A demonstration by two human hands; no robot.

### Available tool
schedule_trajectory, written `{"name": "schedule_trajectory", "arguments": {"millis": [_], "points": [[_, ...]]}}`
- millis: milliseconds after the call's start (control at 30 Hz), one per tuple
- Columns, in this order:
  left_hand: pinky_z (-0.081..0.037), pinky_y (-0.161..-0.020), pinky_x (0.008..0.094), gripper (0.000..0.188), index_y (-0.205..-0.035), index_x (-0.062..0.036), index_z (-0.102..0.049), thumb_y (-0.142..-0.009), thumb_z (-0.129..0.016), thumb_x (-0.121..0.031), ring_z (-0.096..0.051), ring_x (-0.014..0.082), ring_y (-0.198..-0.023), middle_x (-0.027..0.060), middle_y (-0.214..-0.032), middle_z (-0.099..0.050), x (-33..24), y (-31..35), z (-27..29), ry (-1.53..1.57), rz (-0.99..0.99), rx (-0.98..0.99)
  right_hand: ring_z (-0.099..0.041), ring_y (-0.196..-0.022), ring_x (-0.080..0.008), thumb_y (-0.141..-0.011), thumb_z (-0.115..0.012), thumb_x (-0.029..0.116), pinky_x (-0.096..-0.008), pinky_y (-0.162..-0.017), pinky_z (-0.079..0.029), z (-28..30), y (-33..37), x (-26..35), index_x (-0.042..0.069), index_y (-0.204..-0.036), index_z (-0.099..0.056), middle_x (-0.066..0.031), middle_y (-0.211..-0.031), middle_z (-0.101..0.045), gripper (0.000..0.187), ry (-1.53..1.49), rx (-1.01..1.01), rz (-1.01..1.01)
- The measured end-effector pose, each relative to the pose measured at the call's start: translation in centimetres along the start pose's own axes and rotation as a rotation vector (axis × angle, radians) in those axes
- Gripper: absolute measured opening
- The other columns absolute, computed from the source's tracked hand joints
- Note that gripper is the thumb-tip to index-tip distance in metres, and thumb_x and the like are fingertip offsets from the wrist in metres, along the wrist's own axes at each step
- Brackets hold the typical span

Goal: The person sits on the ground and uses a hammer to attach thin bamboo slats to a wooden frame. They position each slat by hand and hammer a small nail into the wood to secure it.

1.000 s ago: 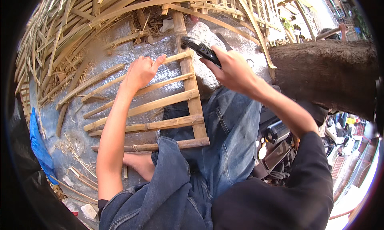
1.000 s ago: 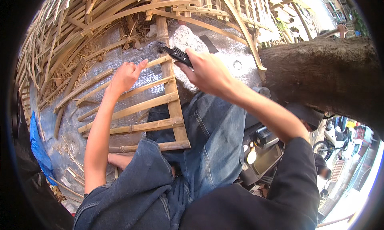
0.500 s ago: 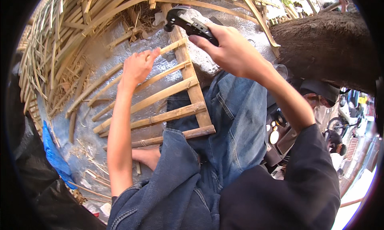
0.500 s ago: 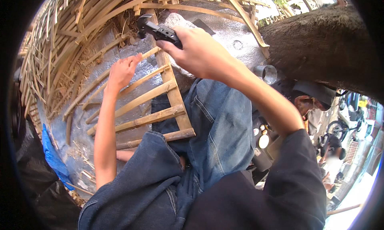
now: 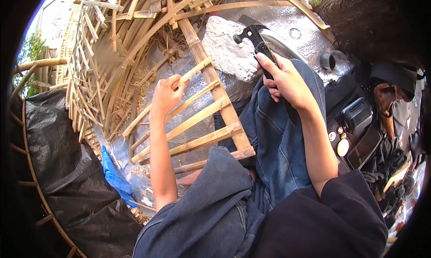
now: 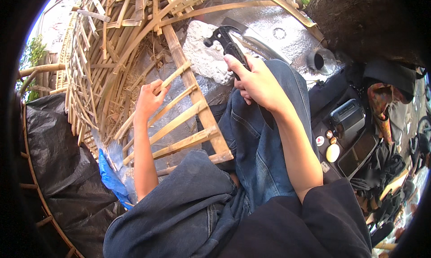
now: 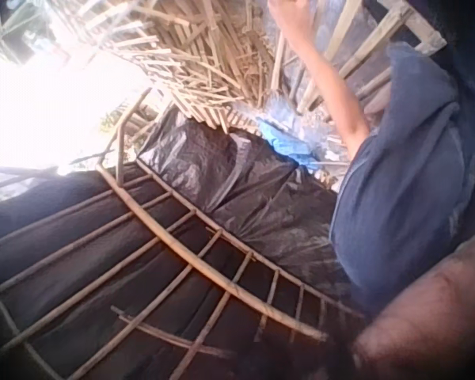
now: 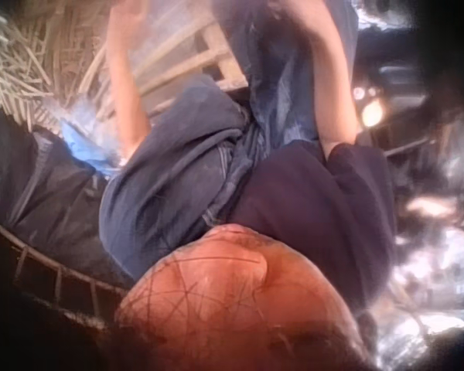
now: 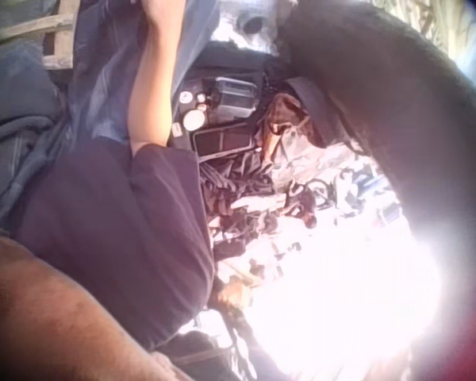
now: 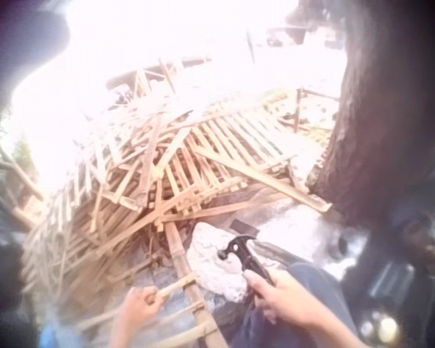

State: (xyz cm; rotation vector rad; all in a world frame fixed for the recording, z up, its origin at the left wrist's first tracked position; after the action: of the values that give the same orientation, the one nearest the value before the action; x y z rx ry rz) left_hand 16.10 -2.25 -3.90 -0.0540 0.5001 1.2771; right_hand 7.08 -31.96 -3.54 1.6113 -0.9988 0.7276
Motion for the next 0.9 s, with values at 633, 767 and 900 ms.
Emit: {"name": "schedule_trajectory", "arguments": {"millis": [633,767,900], "points": [[-0.048,-0.071,0.046,0.025,-0.083,-0.0046,-0.064,-0.078,-0.075,-0.026,-0.063,0.0375,-0.076,0.0182,-0.073,-0.063,1.1,2.7,-0.5,-0.02,-0.086,-0.183,-0.036,-0.041,-0.0045,-0.101,-0.057,0.037,-0.023,-0.038,-0.033,-0.3,-1.6,-0.2,0.006,-0.097,-0.054,0.0048,-0.056,-0.04,0.031,0.039,-0.028,0.019],[-0.045,-0.097,0.0462,0.054,-0.123,-0.0094,-0.059,-0.079,-0.077,-0.033,-0.057,0.0339,-0.114,0.0161,-0.122,-0.062,3.2,6.1,0.7,-0.095,-0.057,-0.423,-0.031,-0.041,-0.0047,-0.102,-0.056,0.037,-0.023,-0.038,-0.03,-2.0,-1.9,-1.0,0.009,-0.098,-0.053,0.005,-0.057,-0.037,0.028,0.047,0.003,0.03],[-0.043,-0.101,0.0462,0.051,-0.123,-0.0077,-0.058,-0.081,-0.077,-0.03,-0.054,0.0347,-0.119,0.018,-0.125,-0.059,5.0,13.2,-0.9,0.088,0.133,-0.638,-0.03,-0.043,-0.0054,-0.102,-0.054,0.04,-0.0234,-0.038,-0.027,-1.4,-1.6,-2.9,0.012,-0.095,-0.052,0.0056,-0.057,-0.034,0.029,0.036,-0.099,0.021]]}}
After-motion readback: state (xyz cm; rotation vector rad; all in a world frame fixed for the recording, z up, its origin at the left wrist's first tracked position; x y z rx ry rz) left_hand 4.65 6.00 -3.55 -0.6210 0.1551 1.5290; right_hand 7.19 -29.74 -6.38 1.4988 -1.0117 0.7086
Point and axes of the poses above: each hand's wrist, its own y-axis away from the middle knuckle, its own z-axis out of the back of the hand, x = y × z, the point moved 8 cm from there along -y, towards the middle knuckle
